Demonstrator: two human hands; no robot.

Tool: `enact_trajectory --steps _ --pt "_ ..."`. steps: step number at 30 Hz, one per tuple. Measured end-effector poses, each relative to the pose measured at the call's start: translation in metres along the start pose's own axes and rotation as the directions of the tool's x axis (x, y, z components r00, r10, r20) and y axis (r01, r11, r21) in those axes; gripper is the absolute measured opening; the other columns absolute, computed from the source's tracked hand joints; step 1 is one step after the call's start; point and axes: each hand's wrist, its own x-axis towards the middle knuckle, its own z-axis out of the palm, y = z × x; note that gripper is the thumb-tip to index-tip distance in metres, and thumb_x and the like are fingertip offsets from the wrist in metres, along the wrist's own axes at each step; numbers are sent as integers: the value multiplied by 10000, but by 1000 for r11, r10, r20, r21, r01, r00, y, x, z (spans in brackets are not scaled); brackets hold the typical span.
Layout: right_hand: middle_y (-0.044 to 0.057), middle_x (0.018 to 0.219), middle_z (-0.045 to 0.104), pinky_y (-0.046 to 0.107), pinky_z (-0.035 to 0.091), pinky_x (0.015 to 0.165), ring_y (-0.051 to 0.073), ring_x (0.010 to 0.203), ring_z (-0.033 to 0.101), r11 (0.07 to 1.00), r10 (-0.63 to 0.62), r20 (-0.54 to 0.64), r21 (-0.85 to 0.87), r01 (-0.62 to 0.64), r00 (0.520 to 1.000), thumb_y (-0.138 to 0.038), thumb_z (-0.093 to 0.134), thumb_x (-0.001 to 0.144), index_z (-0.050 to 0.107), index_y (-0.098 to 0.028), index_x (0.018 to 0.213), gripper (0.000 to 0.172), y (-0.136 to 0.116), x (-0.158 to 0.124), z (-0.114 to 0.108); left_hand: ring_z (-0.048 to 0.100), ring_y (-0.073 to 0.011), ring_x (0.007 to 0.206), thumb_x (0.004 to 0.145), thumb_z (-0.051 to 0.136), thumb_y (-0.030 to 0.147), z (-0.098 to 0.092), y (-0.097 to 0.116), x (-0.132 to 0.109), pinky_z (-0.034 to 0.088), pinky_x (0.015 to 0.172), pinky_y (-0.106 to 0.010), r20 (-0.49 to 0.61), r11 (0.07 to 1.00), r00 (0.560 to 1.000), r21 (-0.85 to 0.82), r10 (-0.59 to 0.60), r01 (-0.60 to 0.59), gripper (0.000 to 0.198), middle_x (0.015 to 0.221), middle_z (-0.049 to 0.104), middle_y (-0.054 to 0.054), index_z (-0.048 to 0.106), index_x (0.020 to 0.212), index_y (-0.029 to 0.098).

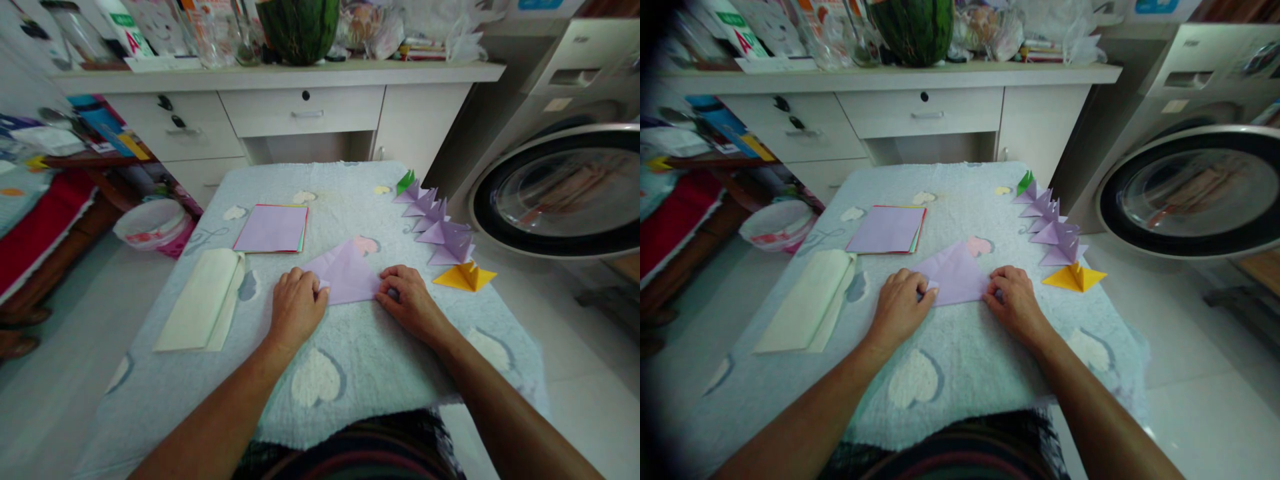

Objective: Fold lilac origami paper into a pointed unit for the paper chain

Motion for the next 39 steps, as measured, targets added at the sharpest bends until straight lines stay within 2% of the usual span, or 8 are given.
enact_trajectory --steps 11,19,26,29,32,36,39 --pt "85 1035 615 447 410 903 258 1005 533 1000 -7 1 0 7 1000 -152 679 785 645 -197 751 66 0 -1 0 501 -254 937 813 641 342 2 -1 -4 410 850 -381 -82 999 996 14 -32 33 213 939 552 -58 523 910 195" --pt "85 1039 610 452 408 900 263 1008 529 1000 2 6 5 -3 1000 -157 677 786 648 -201 742 70 1 -1 0 497 -257 943 816 636 340 2 0 -3 403 847 -386 -65 999 997 -2 -35 35 204 947 548 -61 521 912 200" --pt "86 1033 614 458 409 906 265 1012 528 1000 4 14 6 -4 1000 -163 673 790 648 -204 748 64 0 0 -1 491 -259 968 826 641 313 -1 4 -5 370 801 -375 -60 999 998 -37 -24 22 136 988 566 -53 591 920 228" --pt "89 1033 614 461 408 913 266 1020 528 1000 7 12 10 -7 1000 -161 672 790 649 -201 750 61 -1 0 -2 491 -256 970 841 643 300 -2 5 -6 348 786 -381 -76 998 997 -50 23 -27 71 985 603 -37 643 894 252" --pt "89 1031 615 460 409 910 264 1012 533 1000 8 10 11 -8 1000 -154 673 785 644 -198 740 69 -1 0 -2 503 -248 953 882 610 299 -3 4 -6 335 796 -401 -90 992 988 -9 124 -126 69 941 646 -15 676 885 278" --pt "86 1038 615 457 407 912 262 1015 533 1000 10 13 8 -11 1000 -162 669 789 644 -201 740 68 -1 0 -1 533 -229 862 933 515 220 -3 6 -11 360 772 -398 -24 952 960 143 277 -271 156 865 651 -29 659 873 223" --pt "86 1042 613 457 407 915 263 1018 527 1000 26 14 6 -26 1000 -174 669 793 647 -202 738 65 -1 0 -1 546 -228 832 898 518 129 -2 12 -19 387 750 -385 31 912 943 248 330 -328 135 872 637 -56 645 890 174"
